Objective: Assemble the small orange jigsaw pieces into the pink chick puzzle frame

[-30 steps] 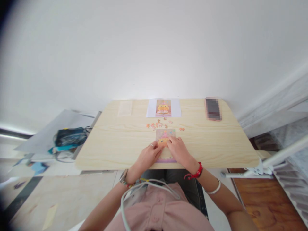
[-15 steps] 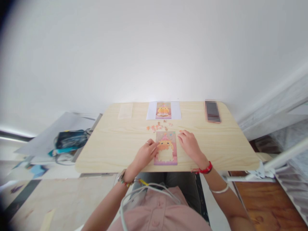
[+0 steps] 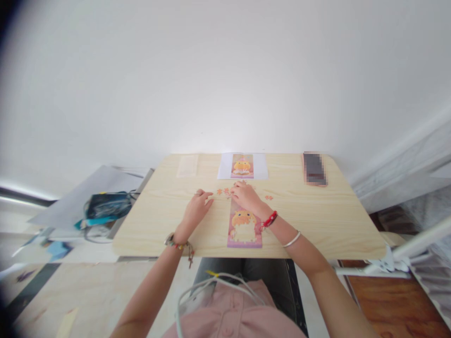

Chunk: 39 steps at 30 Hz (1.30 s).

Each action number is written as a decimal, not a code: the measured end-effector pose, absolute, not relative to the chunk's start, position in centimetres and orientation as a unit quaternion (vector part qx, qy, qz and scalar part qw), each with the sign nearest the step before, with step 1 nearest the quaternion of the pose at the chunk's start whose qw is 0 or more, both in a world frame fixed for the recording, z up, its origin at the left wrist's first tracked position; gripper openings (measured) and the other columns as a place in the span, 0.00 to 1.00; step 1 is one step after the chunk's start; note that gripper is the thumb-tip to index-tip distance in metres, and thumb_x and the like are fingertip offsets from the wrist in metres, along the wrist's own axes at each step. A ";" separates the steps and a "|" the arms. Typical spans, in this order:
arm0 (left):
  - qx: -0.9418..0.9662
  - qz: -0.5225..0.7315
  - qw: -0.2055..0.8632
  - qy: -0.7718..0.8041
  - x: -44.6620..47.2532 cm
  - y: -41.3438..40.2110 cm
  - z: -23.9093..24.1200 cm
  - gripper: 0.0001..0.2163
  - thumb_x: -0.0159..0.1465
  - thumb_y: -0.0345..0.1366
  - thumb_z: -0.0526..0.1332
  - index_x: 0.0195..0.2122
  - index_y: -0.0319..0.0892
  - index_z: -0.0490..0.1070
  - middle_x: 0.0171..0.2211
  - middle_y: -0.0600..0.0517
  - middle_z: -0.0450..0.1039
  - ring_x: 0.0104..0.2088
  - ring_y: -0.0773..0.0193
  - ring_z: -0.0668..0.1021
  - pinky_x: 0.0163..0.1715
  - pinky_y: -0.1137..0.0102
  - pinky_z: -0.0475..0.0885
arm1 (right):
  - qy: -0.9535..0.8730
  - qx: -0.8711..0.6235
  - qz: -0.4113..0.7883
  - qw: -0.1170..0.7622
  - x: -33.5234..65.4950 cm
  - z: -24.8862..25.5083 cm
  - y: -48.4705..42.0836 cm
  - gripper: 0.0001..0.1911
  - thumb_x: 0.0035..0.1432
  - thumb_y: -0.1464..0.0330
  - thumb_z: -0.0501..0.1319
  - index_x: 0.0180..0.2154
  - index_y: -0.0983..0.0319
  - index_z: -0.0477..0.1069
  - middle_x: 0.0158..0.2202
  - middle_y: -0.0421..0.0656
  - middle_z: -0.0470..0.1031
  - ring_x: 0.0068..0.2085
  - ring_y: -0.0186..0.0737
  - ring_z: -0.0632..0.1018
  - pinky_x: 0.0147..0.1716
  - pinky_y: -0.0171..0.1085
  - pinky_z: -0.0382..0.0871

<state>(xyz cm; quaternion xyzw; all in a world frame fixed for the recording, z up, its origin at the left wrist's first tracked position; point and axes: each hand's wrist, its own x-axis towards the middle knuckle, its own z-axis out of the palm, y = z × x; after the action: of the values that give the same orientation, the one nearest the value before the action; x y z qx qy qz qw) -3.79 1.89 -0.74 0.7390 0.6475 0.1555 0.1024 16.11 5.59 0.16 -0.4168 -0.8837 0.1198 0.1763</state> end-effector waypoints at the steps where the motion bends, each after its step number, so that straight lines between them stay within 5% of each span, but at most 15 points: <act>1: 0.739 0.157 0.102 0.647 -3.8 2.0 -0.7 0.11 0.60 0.31 0.52 0.42 0.39 0.68 0.36 0.48 0.65 0.34 0.64 0.73 0.37 0.70 0.68 | -0.883 -0.418 0.117 0.176 15.3 0.1 6.1 0.08 0.57 0.69 0.53 0.31 0.64 0.70 0.32 0.43 0.66 0.34 0.34 0.68 0.35 0.33 0.60; 16: 0.714 0.205 0.127 0.657 -3.8 1.8 -1.2 0.10 0.59 0.33 0.52 0.38 0.39 0.70 0.34 0.48 0.67 0.33 0.64 0.73 0.36 0.70 0.67 | -0.897 -0.421 0.075 0.113 11.5 -0.8 8.4 0.07 0.56 0.69 0.55 0.32 0.67 0.68 0.35 0.45 0.65 0.33 0.35 0.68 0.32 0.33 0.59; 28: 0.585 0.409 0.407 0.570 -1.8 1.7 -0.4 0.16 0.57 0.46 0.54 0.31 0.37 0.70 0.26 0.52 0.72 0.28 0.67 0.71 0.29 0.73 0.65 | -0.866 -0.451 -0.003 0.214 13.1 2.4 3.4 0.06 0.57 0.70 0.53 0.32 0.65 0.66 0.34 0.47 0.66 0.40 0.43 0.67 0.38 0.40 0.58; 39: 0.787 0.230 0.262 0.509 -1.1 0.9 2.6 0.09 0.60 0.34 0.50 0.26 0.40 0.66 0.26 0.51 0.66 0.31 0.64 0.70 0.35 0.69 0.65 | -0.914 -0.309 0.119 0.235 17.9 5.1 2.6 0.11 0.57 0.72 0.52 0.42 0.61 0.68 0.37 0.44 0.65 0.38 0.36 0.68 0.37 0.35 0.63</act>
<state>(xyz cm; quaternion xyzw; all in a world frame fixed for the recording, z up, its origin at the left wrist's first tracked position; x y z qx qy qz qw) -1.06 0.91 2.60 0.7873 0.5087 0.2300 0.2617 17.86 2.61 5.08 -0.3087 -0.9140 0.1188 0.2350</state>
